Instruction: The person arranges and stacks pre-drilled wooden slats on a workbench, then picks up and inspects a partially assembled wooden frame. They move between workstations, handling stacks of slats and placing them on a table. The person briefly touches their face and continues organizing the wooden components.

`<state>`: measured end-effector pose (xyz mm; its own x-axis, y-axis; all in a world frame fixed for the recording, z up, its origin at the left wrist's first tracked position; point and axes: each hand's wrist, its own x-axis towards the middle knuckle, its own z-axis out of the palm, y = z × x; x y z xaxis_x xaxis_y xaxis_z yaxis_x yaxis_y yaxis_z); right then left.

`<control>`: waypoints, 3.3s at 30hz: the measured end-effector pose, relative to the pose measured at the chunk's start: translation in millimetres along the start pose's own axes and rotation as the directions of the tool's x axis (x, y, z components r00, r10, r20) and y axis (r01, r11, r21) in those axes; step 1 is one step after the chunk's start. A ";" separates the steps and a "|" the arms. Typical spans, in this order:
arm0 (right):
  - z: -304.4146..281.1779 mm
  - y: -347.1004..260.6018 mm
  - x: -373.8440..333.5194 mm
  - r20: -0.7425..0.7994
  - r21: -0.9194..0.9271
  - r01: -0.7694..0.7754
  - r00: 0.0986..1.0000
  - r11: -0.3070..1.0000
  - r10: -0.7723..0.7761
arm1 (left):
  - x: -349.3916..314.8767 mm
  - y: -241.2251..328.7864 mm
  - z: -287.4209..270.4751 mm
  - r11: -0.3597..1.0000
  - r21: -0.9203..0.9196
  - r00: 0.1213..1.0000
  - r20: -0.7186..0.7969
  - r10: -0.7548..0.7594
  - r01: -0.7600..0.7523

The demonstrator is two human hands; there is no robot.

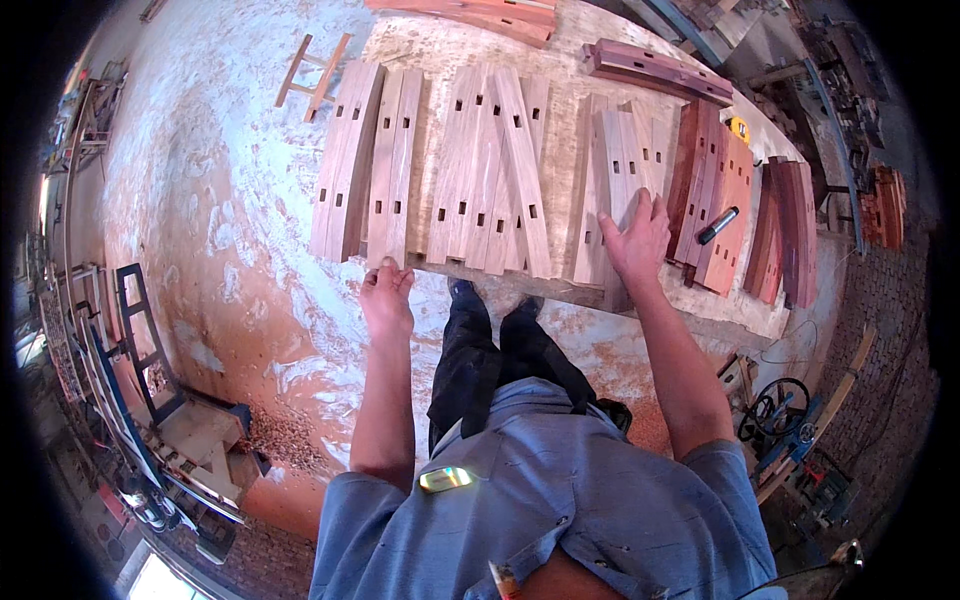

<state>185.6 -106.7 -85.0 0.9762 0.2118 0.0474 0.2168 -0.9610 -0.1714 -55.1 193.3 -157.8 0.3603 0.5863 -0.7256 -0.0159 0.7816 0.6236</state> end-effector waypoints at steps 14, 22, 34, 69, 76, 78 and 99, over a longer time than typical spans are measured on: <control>2.8 7.8 -1.3 -0.019 0.011 0.038 0.999 0.999 -0.037 | -24.0 14.8 23.9 -0.226 0.838 0.586 0.516 0.625 -0.497; -8.6 1.0 2.6 0.042 0.052 -0.018 0.999 0.999 0.015 | -16.0 21.9 66.6 -0.352 0.870 0.702 0.489 0.518 -0.346; -1.8 3.1 0.0 0.019 0.000 -0.038 0.999 0.999 0.038 | 5.5 35.7 31.7 0.211 0.757 0.766 0.520 0.379 -0.619; -57.9 -157.6 -63.4 0.410 0.895 -0.446 0.843 -0.026 -0.348 | -155.5 -1.3 69.3 0.353 0.565 0.664 0.588 0.462 -0.746; -68.8 -140.5 -58.6 0.619 0.675 -0.686 0.727 -0.271 -0.297 | -200.2 -4.3 87.9 0.224 0.585 0.625 0.701 0.344 -0.779; -81.1 -127.7 -56.5 0.658 0.600 -0.746 0.666 -0.290 -0.352 | -203.4 -1.9 94.8 0.651 0.514 0.795 0.556 0.242 -0.558; -90.1 -44.6 -42.9 0.552 0.834 -0.545 0.824 0.090 -0.126 | -184.9 -15.6 71.1 0.397 0.675 0.774 0.452 0.444 -0.622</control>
<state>133.2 -88.9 9.3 0.7822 0.3939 -0.4827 -0.5047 -0.0539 -0.8616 -55.2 57.6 -12.6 0.6935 0.7040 -0.1530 0.3986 -0.1980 0.8955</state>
